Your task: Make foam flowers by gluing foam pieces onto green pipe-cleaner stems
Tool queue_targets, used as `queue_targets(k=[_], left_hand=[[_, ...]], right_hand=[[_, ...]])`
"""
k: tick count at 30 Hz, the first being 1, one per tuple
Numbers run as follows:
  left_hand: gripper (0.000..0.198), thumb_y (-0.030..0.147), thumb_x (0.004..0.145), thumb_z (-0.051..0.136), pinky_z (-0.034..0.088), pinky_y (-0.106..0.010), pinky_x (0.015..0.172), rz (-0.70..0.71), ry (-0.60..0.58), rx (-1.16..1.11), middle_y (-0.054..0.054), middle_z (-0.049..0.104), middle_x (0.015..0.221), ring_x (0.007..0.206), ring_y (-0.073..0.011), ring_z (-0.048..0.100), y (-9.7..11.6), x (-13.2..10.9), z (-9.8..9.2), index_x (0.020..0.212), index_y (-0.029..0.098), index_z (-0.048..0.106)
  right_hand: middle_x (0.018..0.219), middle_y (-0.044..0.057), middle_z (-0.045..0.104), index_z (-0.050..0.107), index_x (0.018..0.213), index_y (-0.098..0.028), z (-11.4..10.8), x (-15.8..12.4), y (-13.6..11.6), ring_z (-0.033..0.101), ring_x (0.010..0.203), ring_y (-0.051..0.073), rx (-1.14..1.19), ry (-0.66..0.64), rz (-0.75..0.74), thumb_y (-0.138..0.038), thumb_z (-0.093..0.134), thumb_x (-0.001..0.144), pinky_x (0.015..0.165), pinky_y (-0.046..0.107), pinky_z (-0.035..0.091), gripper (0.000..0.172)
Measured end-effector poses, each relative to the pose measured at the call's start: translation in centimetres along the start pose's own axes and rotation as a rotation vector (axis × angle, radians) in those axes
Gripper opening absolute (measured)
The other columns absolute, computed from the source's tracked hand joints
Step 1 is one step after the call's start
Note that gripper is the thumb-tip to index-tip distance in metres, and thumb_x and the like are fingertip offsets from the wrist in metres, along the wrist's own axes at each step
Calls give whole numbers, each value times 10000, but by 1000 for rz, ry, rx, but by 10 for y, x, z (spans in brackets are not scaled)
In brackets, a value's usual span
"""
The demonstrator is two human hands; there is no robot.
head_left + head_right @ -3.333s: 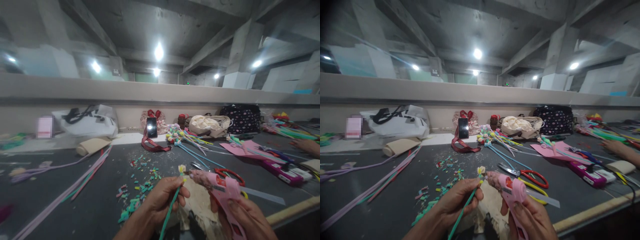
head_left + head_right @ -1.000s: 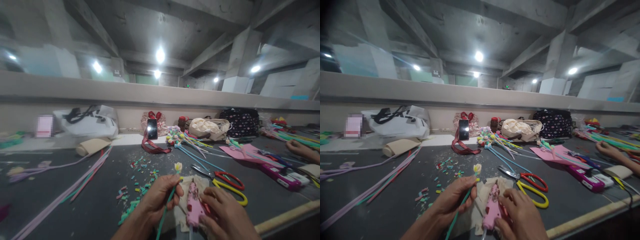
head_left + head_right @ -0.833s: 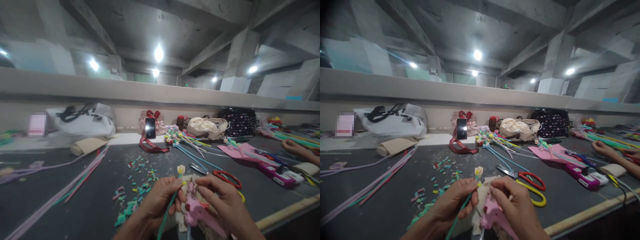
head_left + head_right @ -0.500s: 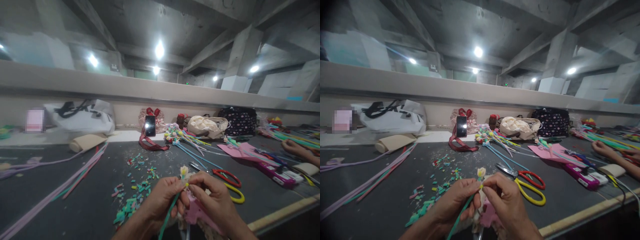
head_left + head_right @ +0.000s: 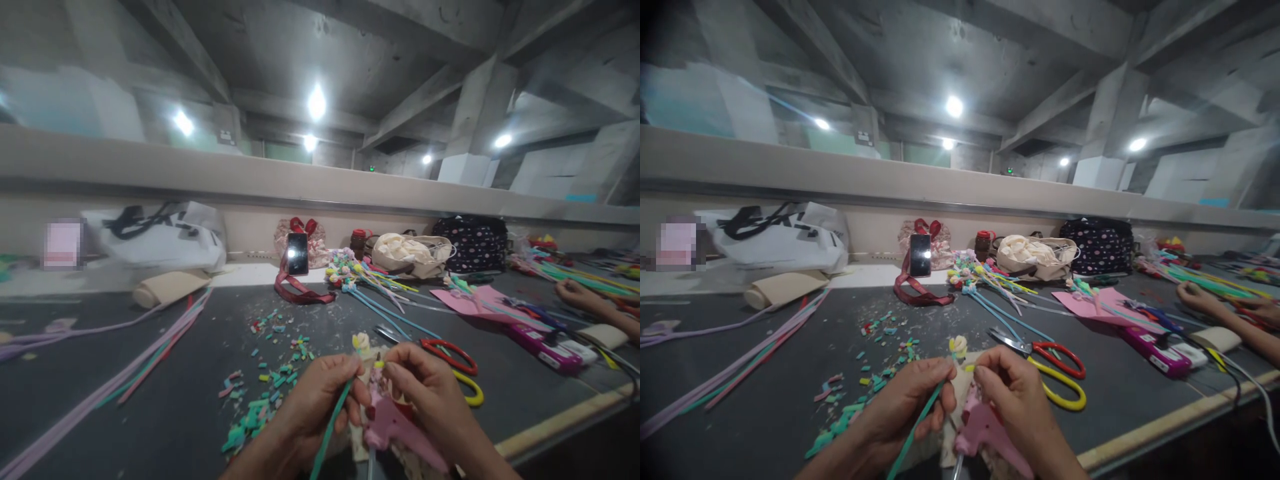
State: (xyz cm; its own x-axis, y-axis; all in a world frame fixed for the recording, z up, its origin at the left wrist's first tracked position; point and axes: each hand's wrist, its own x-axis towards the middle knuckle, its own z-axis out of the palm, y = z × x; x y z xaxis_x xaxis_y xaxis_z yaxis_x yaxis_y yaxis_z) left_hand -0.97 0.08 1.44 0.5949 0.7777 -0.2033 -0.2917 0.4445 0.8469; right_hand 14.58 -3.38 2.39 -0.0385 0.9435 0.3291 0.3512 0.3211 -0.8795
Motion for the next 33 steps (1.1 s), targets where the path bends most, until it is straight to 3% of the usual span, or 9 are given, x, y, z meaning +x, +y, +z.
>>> queue_targets(k=[4,9,17,33], left_hand=[[181,274,721,492,243,-114,227,-52,-5,23,-26,594,420,265,-83,491,2,-2,1,638,116,525],[186,226,713,451,239,-112,205,-121,-41,68,-39,593,412,274,-97,513,1,-2,2,611,102,545],[205,244,696,449,248,-114,184,-205,-71,97,-35,596,396,271,-105,518,2,-3,4,592,103,555],[186,224,681,436,261,-104,197,-156,-68,243,-7,579,382,254,-84,492,-2,-4,4,591,116,558]], right_hand=[[563,-45,461,516,699,-157,-7,1,2,443,508,92,-5,0,-14,-222,471,771,483,193,348,107],[661,-12,506,524,700,-171,-13,6,-1,480,617,122,-210,-32,-188,-184,470,774,568,223,368,93],[806,25,534,526,696,-186,-20,24,-14,504,774,137,-392,-224,-448,-115,485,771,691,241,384,111],[844,13,531,525,698,-193,-18,22,-18,481,806,137,-596,-316,-451,-111,461,778,711,257,373,131]])
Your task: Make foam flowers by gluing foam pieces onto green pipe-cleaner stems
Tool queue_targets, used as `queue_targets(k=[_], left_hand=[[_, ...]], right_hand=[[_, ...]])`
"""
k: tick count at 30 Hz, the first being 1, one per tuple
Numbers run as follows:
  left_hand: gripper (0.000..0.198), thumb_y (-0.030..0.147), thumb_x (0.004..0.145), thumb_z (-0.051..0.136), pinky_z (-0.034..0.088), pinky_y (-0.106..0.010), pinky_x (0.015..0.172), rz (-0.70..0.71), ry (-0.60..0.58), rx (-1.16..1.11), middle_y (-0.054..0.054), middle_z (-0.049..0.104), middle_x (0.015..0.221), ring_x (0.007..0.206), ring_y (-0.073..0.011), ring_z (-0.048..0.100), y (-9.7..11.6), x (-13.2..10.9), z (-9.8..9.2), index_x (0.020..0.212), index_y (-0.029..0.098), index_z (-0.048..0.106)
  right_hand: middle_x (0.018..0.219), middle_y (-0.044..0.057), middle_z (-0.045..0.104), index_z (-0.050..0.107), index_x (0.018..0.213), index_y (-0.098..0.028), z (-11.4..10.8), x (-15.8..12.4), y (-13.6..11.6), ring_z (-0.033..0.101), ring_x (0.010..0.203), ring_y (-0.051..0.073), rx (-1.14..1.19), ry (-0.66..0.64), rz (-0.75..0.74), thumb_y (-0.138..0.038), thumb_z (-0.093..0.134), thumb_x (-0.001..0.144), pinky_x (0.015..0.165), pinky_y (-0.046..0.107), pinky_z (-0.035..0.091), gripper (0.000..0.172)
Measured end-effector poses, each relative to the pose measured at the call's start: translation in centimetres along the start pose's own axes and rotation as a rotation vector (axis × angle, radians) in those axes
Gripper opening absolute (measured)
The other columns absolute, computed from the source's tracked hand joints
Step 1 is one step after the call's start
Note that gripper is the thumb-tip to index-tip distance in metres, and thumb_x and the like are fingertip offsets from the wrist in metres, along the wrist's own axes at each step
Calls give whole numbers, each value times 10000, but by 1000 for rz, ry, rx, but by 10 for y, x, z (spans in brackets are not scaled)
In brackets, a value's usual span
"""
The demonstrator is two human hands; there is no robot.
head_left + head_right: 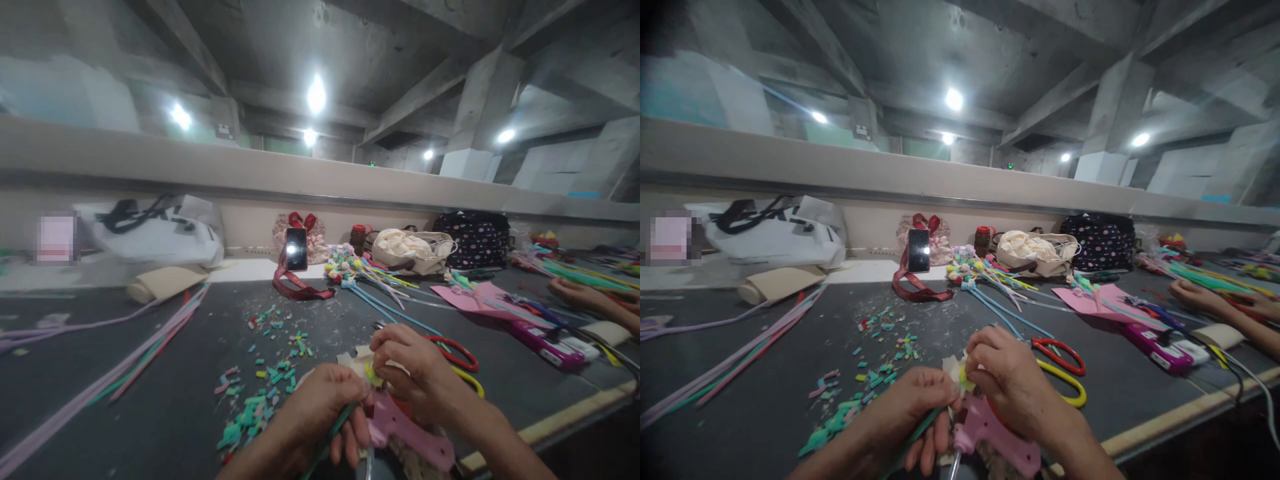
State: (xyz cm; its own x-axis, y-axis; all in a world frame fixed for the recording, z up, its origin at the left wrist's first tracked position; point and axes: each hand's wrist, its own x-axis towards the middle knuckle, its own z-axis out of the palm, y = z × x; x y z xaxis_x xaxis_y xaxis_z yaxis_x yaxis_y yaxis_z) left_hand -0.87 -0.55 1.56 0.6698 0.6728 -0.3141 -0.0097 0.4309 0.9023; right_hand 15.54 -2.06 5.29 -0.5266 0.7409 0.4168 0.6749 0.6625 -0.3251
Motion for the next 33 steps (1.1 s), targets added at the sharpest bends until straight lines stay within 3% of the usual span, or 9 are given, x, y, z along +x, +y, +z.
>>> queue_targets(k=[14,20,24,27,29,33], left_hand=[[165,236,652,431,262,-119,208,-29,62,146,1,562,373,250,-85,473,-1,4,2,585,130,539],[170,246,650,440,261,-124,214,-15,36,144,-4,572,383,255,-89,481,-1,4,0,569,131,536],[185,263,668,444,267,-118,220,-16,43,114,-6,576,391,261,-86,487,0,3,-2,596,122,540],[188,277,685,452,269,-116,222,13,56,58,-11,583,399,264,-86,488,1,3,-3,619,121,533],[158,264,688,462,268,-115,223,54,67,2,-7,585,401,261,-85,485,2,2,-3,638,127,522],[171,292,699,487,246,-108,228,106,47,-113,-12,593,407,261,-78,482,3,2,-6,667,127,519]], right_hand=[[849,33,544,528,686,-178,9,-2,3,468,766,147,-203,-10,-64,-121,423,793,676,276,370,160],[836,44,564,548,670,-172,11,-1,4,483,761,149,-206,-3,-72,-118,417,794,687,284,377,188],[878,51,575,604,802,-199,4,-4,2,505,805,163,-133,20,-50,-130,437,786,712,290,392,182],[975,52,553,563,987,-227,-3,-9,0,501,898,164,54,162,71,-171,419,806,768,277,392,238],[984,49,551,557,980,-222,-4,-13,1,503,915,172,183,327,197,-214,418,808,773,274,394,221],[716,11,563,537,819,-189,3,-18,6,541,631,144,470,503,436,-299,475,767,531,229,418,137]])
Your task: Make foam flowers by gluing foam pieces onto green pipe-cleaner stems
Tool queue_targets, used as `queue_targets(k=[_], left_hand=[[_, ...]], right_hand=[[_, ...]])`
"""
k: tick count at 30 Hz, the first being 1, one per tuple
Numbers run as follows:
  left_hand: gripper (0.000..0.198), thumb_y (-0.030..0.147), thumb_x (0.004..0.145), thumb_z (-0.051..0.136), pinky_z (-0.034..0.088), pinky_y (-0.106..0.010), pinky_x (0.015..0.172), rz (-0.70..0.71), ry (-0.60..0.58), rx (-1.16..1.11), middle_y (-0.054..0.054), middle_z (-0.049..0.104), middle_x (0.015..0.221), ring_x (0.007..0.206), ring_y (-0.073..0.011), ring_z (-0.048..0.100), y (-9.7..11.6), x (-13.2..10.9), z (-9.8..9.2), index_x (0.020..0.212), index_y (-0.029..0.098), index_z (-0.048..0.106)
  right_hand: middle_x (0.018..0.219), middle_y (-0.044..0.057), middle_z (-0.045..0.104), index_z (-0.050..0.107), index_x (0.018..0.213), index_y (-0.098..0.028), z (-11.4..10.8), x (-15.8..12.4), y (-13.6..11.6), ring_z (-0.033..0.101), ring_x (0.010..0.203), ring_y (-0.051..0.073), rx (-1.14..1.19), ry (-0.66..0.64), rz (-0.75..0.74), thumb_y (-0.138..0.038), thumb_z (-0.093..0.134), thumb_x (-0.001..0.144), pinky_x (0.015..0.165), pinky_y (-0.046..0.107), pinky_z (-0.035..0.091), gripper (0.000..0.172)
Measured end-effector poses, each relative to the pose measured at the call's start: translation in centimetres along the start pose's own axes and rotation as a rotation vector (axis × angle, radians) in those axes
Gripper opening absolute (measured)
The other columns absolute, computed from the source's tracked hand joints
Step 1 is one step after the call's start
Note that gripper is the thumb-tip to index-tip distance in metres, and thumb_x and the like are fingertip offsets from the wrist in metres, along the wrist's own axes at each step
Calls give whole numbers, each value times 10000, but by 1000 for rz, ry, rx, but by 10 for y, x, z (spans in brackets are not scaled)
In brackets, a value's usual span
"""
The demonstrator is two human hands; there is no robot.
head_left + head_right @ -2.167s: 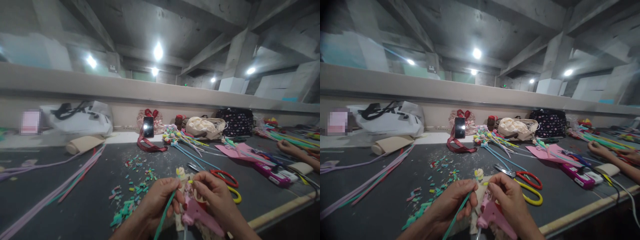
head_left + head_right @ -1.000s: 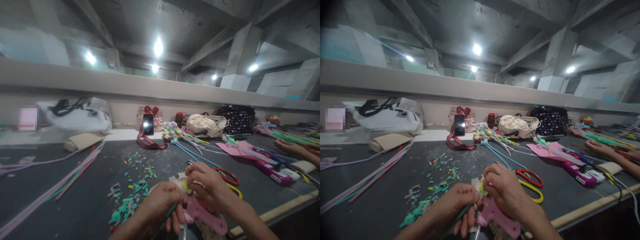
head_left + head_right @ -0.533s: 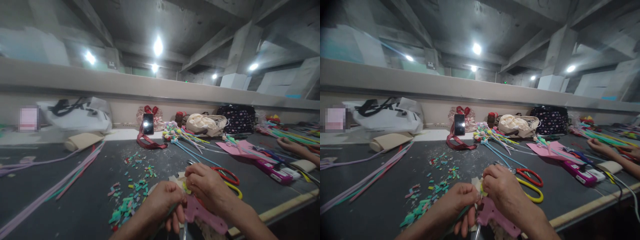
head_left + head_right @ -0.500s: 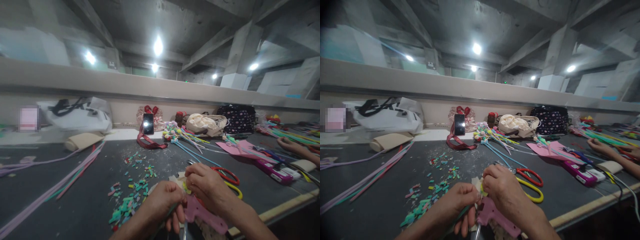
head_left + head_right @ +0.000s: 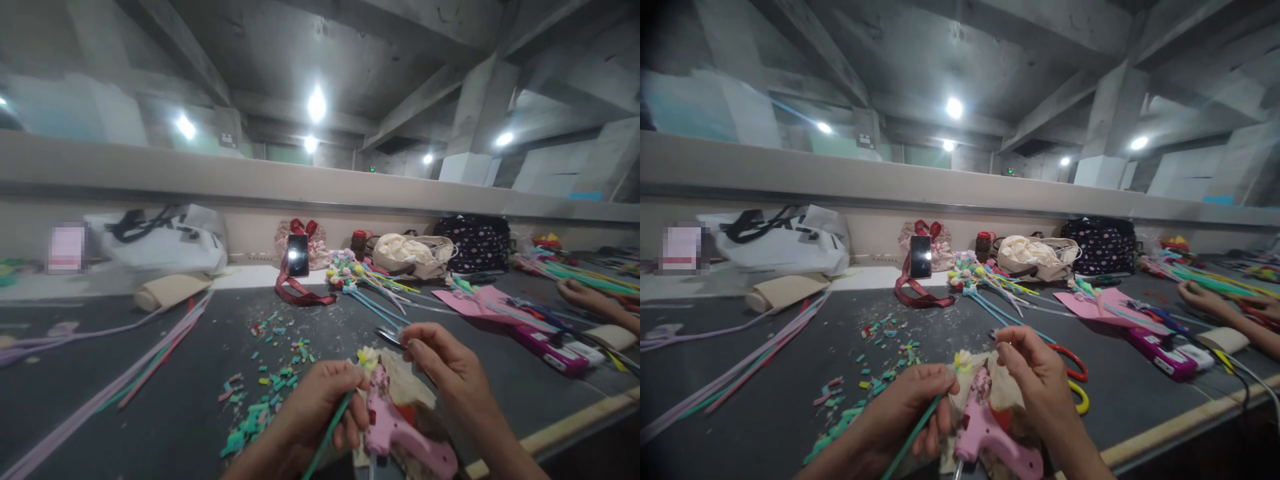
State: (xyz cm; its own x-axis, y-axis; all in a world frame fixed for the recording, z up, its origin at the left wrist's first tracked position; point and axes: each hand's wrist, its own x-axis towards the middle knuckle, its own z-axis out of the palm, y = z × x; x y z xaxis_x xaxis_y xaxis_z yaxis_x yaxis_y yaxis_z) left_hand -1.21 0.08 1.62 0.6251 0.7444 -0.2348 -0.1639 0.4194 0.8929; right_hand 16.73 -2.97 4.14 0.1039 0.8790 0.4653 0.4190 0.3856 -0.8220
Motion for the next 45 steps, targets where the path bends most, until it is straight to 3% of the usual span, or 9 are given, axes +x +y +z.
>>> queue_targets(k=[3,7,10,14,17,20,26,33,45], left_hand=[[184,300,693,509,234,-107,230,-32,-9,-43,-20,596,403,254,-76,476,2,-1,-1,663,120,531],[181,281,693,509,236,-104,235,-18,-4,-79,-22,589,390,244,-66,458,4,-2,-1,657,108,548],[186,271,700,493,234,-103,233,-2,-27,-90,-23,581,376,236,-62,447,4,-4,0,650,104,557],[206,245,695,461,266,-113,229,-53,-117,-115,-25,553,333,212,-66,431,4,-5,1,613,91,571],[222,238,684,457,261,-114,218,-84,-183,-110,-33,549,319,203,-71,427,4,-6,2,580,79,573],[240,238,691,442,261,-114,209,-117,-228,-84,-39,561,332,196,-70,422,4,-7,3,589,71,582],[239,242,680,450,259,-112,199,-144,-227,-62,-25,542,303,175,-63,392,4,-8,5,569,74,578],[244,226,702,415,269,-111,201,-143,-241,-51,-31,558,317,182,-70,410,2,-6,2,597,77,578],[261,233,713,417,265,-111,200,-111,-208,-94,-33,554,318,188,-71,419,0,-3,1,612,66,590]], right_hand=[[529,-39,485,484,680,-173,4,-1,5,452,446,90,126,10,125,-318,525,734,404,184,344,159],[485,-63,451,484,639,-166,10,-2,6,416,413,68,167,-29,174,-282,542,720,385,167,312,153],[604,-47,497,521,758,-178,14,-4,7,455,477,78,247,-99,209,-254,538,716,407,171,344,88],[905,22,547,507,1027,-217,13,-3,10,520,699,135,299,-327,129,-279,553,699,556,234,421,337],[981,47,566,498,1089,-228,10,-1,8,516,854,195,234,-483,38,-308,607,649,710,304,412,460],[990,43,574,518,1067,-238,10,-1,2,519,887,216,208,-551,29,-327,625,634,730,317,411,455],[881,24,601,618,865,-193,15,-4,-11,524,840,198,78,-562,28,-309,640,632,722,279,392,262],[757,10,576,607,807,-167,15,-5,-6,504,706,155,104,-517,73,-241,608,647,620,237,382,176],[723,2,582,555,950,-178,18,-7,-2,519,659,148,293,-532,156,-227,579,669,581,236,380,287]])
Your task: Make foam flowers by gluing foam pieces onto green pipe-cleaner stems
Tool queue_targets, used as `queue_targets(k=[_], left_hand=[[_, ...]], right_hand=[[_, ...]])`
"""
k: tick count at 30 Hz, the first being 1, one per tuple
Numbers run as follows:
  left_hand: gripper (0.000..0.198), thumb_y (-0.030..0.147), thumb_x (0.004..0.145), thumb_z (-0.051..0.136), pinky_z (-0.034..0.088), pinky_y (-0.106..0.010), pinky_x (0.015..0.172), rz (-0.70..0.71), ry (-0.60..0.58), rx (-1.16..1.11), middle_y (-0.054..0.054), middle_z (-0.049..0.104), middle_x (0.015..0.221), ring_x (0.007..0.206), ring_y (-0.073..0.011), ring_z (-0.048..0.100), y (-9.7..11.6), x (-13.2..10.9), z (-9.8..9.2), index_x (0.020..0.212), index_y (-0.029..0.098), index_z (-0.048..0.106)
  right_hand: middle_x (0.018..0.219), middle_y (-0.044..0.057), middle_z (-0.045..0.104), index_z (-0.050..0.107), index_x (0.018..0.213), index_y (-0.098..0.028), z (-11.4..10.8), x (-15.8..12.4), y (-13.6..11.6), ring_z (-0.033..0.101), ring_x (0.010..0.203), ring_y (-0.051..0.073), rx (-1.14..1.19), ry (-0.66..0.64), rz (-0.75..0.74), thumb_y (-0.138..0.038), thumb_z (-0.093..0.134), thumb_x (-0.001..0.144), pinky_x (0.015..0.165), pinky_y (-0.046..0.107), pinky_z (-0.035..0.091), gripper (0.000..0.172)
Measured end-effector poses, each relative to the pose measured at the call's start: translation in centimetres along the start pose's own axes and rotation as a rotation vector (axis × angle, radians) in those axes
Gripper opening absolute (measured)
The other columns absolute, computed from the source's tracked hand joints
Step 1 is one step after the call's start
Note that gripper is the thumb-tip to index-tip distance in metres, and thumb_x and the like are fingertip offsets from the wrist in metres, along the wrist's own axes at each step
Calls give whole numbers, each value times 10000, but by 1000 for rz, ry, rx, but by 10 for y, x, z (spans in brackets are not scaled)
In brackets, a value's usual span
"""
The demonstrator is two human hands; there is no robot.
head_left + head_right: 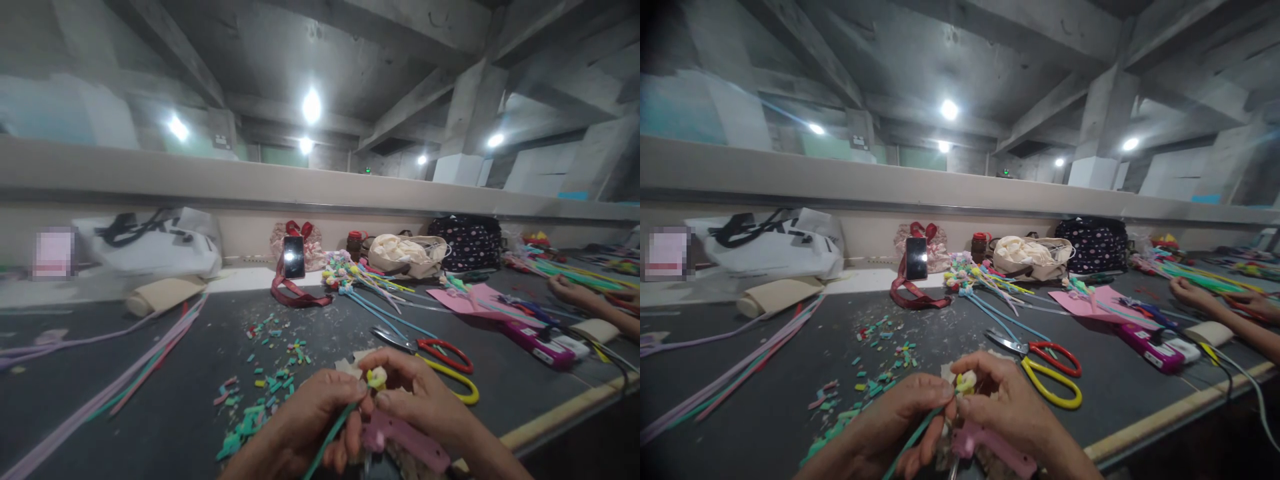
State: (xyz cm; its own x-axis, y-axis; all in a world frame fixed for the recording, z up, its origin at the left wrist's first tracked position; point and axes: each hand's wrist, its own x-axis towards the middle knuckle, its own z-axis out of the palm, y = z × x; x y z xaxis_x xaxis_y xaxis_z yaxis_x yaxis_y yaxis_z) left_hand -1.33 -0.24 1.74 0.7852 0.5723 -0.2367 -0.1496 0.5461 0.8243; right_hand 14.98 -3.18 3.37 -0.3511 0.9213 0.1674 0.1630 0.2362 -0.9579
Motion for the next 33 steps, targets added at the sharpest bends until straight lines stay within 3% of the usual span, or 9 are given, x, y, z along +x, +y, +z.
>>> queue_targets(k=[8,12,14,16,19,24,29,31,33], left_hand=[[267,231,722,412,258,-111,207,-8,-22,1,-35,554,325,196,-69,424,-2,-1,2,618,63,592],[223,249,725,457,288,-114,246,75,79,-19,-30,574,388,256,-69,466,1,0,2,631,87,576],[187,253,724,488,296,-105,269,149,179,-27,-29,594,456,329,-73,512,7,-3,0,648,102,568],[144,243,713,523,314,-100,294,217,268,-66,-21,598,506,401,-75,541,15,-9,-4,674,112,568],[127,235,703,547,366,-106,331,235,331,-158,-16,596,529,429,-69,544,28,-27,-11,680,114,574],[195,214,757,462,318,-102,248,237,357,-216,-2,549,418,286,-51,464,46,-59,-23,652,96,577],[253,158,784,404,427,-104,341,231,468,-288,-17,556,402,344,-57,522,55,-79,-32,609,82,569],[254,165,787,400,440,-115,348,245,477,-298,-17,562,408,335,-55,518,55,-85,-39,613,85,568],[248,181,788,402,422,-116,315,278,459,-292,-10,552,397,315,-58,503,55,-92,-48,628,88,567]], right_hand=[[739,2,585,579,911,-189,3,-1,1,526,677,152,-63,43,-29,-212,573,670,580,232,384,242],[764,-9,574,525,928,-209,-1,1,1,515,635,124,9,331,-56,-239,543,701,556,215,387,230],[666,-24,551,518,843,-190,-7,2,2,475,530,98,11,495,-36,-261,529,716,478,192,361,146],[548,-44,505,498,702,-173,-13,2,4,412,441,77,-26,566,-17,-281,539,711,421,180,320,116],[468,-67,442,421,563,-177,-16,2,12,361,398,63,-69,505,3,-262,542,705,398,178,293,205],[523,-74,404,369,577,-190,-6,1,24,344,414,58,-46,381,34,-176,501,709,383,169,274,187],[573,-60,429,487,739,-188,1,-2,17,405,488,79,-137,280,40,-221,519,729,433,175,321,47],[656,-30,494,523,836,-198,1,-4,14,469,575,107,-183,226,40,-265,506,748,494,192,364,112],[687,-8,527,553,787,-191,1,-5,14,495,621,129,-277,167,47,-307,492,759,528,205,378,134]])
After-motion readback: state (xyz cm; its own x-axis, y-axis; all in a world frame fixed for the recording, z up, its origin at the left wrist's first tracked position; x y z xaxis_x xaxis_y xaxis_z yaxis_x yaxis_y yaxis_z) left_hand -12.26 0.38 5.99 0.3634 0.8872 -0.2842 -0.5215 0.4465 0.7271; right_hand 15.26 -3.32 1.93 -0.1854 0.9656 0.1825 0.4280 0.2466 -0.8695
